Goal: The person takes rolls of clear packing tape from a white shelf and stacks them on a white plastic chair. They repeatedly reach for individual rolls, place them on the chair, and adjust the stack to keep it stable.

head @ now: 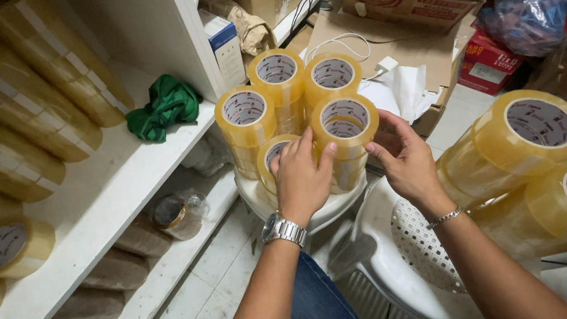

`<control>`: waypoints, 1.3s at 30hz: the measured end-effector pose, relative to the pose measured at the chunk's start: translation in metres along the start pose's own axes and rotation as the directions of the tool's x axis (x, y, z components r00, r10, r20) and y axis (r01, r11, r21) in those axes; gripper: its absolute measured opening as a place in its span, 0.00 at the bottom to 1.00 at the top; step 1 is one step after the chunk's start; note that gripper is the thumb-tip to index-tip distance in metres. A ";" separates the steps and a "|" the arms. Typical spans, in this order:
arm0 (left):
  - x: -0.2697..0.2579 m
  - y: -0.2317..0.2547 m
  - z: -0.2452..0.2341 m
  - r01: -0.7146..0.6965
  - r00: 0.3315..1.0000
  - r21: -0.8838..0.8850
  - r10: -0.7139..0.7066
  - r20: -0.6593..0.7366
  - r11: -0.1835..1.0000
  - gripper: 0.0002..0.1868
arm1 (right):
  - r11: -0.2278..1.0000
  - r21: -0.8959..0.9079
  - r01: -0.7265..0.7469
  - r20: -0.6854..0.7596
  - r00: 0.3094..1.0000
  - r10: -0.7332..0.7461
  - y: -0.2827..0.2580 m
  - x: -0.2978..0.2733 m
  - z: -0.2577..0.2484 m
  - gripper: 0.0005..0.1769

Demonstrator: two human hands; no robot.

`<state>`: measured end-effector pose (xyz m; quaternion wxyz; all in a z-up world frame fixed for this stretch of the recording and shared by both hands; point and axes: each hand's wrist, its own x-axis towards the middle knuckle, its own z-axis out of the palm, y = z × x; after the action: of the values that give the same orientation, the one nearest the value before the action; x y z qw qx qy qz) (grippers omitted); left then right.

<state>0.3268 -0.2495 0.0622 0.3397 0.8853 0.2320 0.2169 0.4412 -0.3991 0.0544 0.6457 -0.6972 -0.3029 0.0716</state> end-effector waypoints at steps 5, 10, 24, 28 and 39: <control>-0.001 0.002 -0.001 0.008 1.000 -0.007 -0.008 0.001 1.000 0.36 | 0.999 -0.037 -0.001 -0.002 1.000 0.001 0.002 0.000 0.002 0.34; -0.002 0.000 0.000 -0.025 0.999 0.000 0.025 -0.042 1.000 0.35 | 0.998 -0.061 -0.019 0.001 1.000 0.019 0.000 -0.002 0.002 0.34; -0.004 0.006 -0.009 -0.047 0.998 -0.058 0.045 -0.031 0.997 0.35 | 0.995 -0.061 -0.080 0.066 0.994 0.084 -0.037 -0.015 0.019 0.58; -0.006 0.005 -0.008 -0.046 0.999 -0.064 0.044 -0.029 0.997 0.35 | 0.947 -0.276 -0.164 0.029 0.983 0.179 -0.010 -0.012 0.026 0.71; -0.002 -0.007 0.002 -0.064 0.997 -0.014 0.063 -0.038 0.998 0.35 | 0.932 -0.262 -0.252 -0.045 0.968 0.249 0.007 -0.008 0.029 0.67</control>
<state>0.3246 -0.2475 0.0555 0.3347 0.8854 0.2085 0.2460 0.4227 -0.3784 0.0405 0.5336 -0.8109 -0.2148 0.1079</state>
